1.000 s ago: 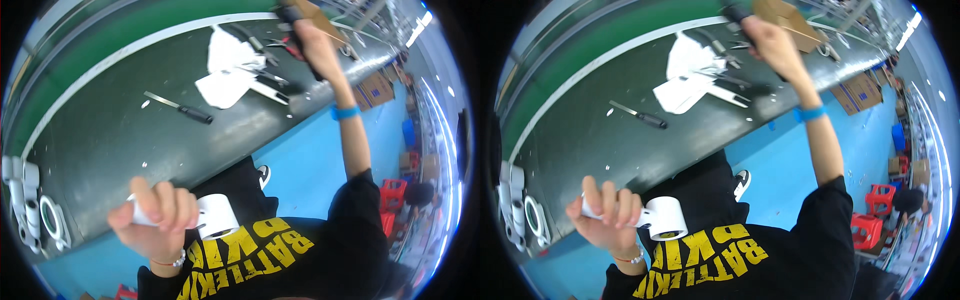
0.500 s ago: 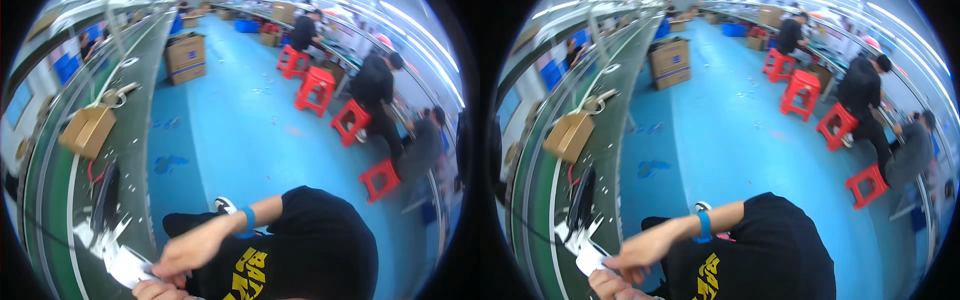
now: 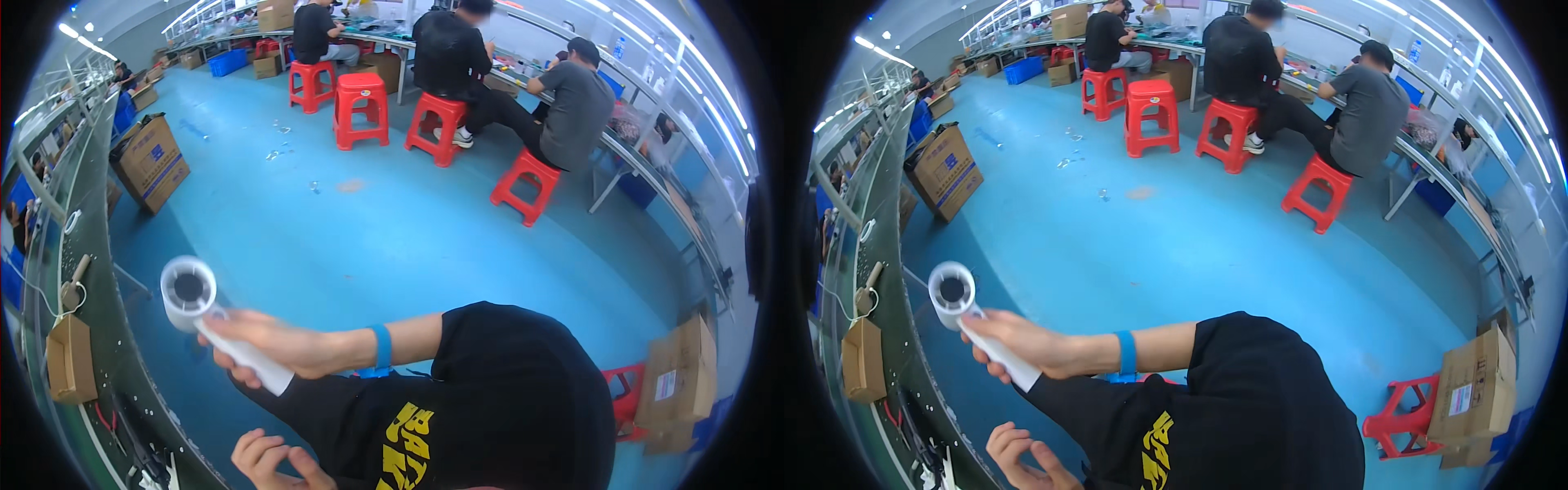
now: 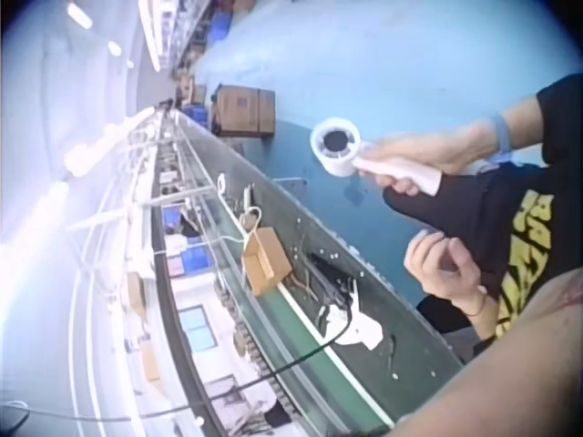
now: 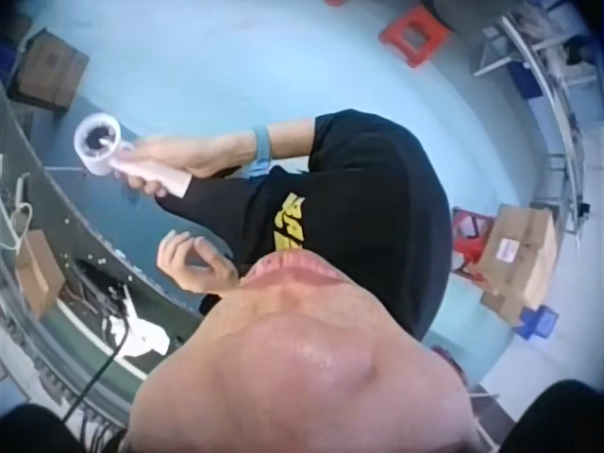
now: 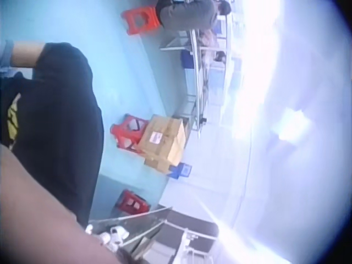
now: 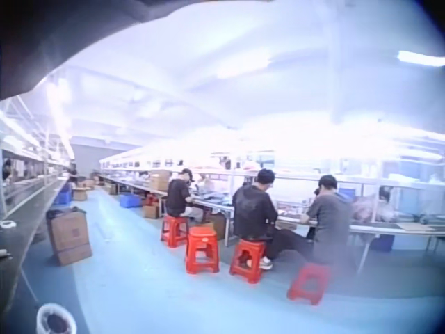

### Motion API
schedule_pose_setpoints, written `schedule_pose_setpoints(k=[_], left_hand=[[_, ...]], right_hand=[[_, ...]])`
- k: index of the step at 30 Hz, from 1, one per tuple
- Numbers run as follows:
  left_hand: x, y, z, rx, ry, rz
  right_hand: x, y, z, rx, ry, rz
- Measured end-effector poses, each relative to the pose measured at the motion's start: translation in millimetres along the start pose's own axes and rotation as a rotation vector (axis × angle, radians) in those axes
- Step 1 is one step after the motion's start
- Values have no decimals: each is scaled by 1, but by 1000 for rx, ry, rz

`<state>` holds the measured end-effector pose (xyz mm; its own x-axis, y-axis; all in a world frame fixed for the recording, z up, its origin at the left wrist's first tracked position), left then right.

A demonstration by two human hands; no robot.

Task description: Assembling handheld portable fans, including installing internal components like batteries and circuit boards, and securing the housing with an electric screwdriver.

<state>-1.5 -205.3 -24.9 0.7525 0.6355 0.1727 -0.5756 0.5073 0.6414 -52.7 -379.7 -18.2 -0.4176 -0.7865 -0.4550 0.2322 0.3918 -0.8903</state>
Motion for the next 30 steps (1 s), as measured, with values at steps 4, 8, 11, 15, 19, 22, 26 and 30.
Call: schedule_pose_setpoints(k=[4, 8, 11, 15, 19, 22, 26, 30], left_hand=[[24, -8, -3, 56, 112, 38], [43, -6, -4, 169, 217, 231], [51, -14, -11, 284, 239, 311], [63, -9, -24, 340, 263, 391], [78, -9, -41, 402, 334, 469], [73, -14, -39, 405, 338, 368], [69, -27, -36, 313, 366, 336], [70, -15, -32, 333, 399, 256]], right_hand=[[1, -43, -72, 729, 31, -374], [-29, -90, -94, 1998, 279, -354], [-15, -96, -89, 1054, 121, -314], [-24, -108, -58, 713, -90, -225], [-36, -97, -37, 1386, -302, -337], [-46, -76, -45, 1433, 24, -107], [-26, -77, -24, 516, -252, -62], [-30, -22, -1, 298, -294, 128]])
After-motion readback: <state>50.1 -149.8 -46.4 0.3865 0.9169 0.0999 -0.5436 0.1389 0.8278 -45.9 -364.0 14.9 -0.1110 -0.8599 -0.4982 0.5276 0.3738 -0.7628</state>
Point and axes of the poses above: each hand's wrist, its own z-axis towards the middle knuckle, its own x-axis out of the back of the hand, y = z × x, the point moved 1 cm from there along z, towards the middle knuckle, and after that the axes turned 15 degrees about -z, right-handed, at the moved point
